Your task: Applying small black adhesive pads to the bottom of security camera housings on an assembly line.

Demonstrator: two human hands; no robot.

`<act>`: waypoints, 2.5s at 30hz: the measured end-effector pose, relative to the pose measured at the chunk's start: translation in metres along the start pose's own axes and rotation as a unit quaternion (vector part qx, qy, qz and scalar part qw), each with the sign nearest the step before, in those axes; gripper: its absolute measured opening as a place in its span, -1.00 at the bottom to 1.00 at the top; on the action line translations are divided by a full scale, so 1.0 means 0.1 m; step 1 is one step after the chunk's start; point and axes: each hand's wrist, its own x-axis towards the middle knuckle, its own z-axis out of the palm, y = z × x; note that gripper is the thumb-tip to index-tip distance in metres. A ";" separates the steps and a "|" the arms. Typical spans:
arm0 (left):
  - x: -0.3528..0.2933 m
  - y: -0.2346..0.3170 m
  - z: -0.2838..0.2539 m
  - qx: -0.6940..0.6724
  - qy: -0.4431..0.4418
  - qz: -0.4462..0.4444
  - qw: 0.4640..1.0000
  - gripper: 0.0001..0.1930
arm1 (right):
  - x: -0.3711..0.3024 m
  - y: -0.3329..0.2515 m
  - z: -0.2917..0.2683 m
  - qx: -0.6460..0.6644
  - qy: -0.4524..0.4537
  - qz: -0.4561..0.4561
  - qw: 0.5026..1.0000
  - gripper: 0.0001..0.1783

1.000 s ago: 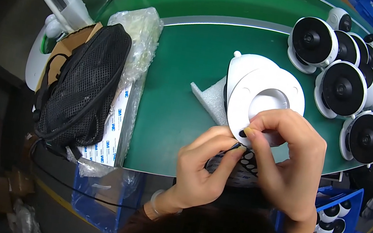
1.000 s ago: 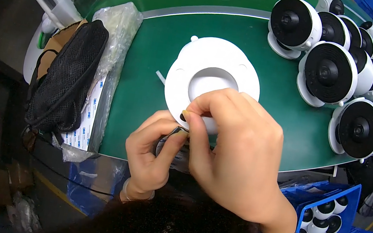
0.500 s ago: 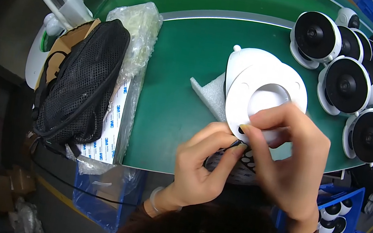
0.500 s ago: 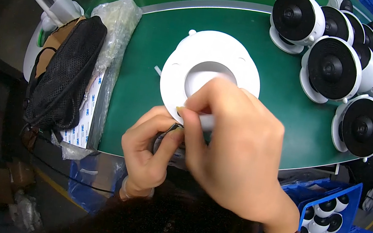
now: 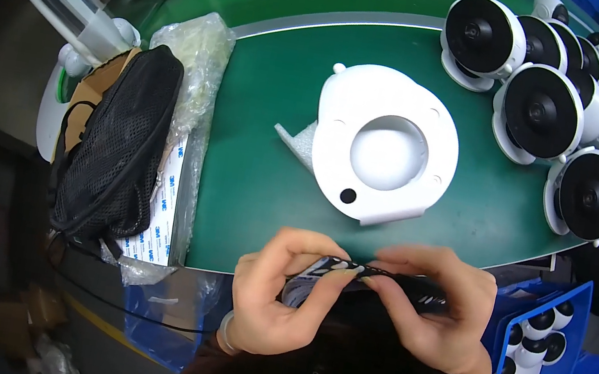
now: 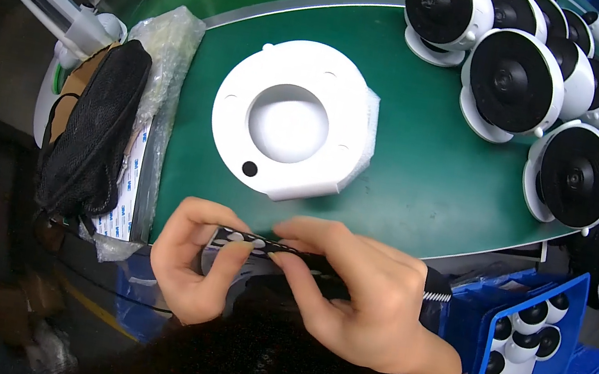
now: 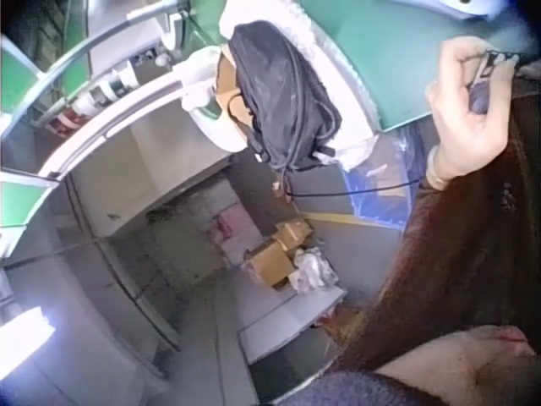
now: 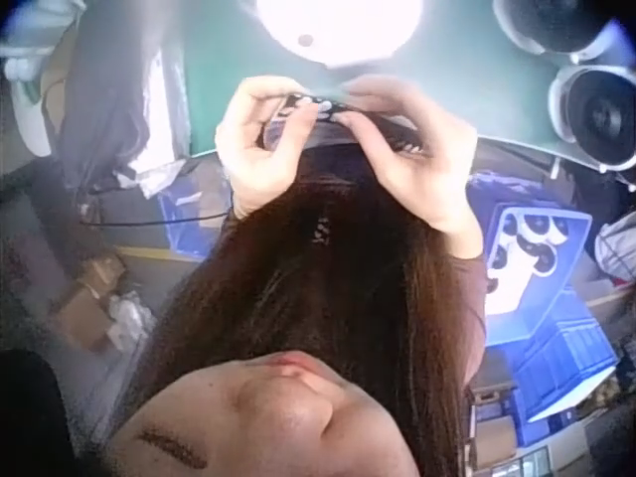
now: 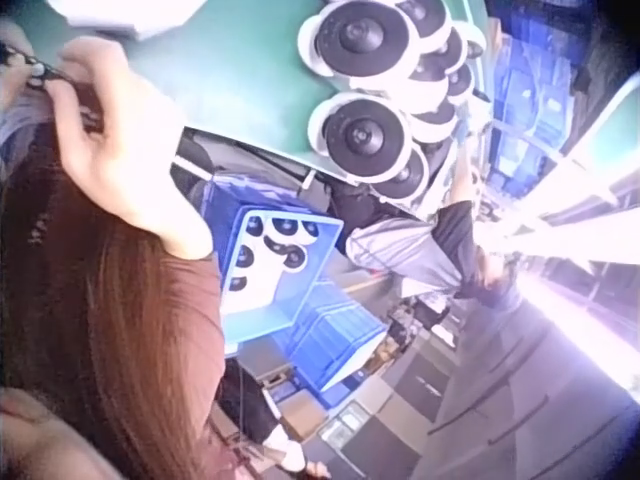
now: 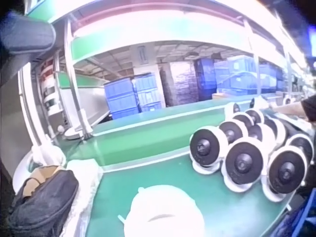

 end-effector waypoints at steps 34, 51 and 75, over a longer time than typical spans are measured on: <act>0.02 0.02 0.09 0.198 0.074 0.109 0.971 -0.87 | -0.03 -0.05 -0.17 -0.049 0.060 -0.069 0.995 -0.91; 0.20 -0.21 0.10 0.049 0.029 0.093 0.994 -0.85 | 0.40 0.08 -0.21 0.056 0.093 0.083 0.991 -0.91; -0.06 0.01 0.04 -0.007 0.027 -0.023 0.999 -0.82 | -0.13 0.14 0.04 -0.066 0.070 -0.109 0.989 -0.74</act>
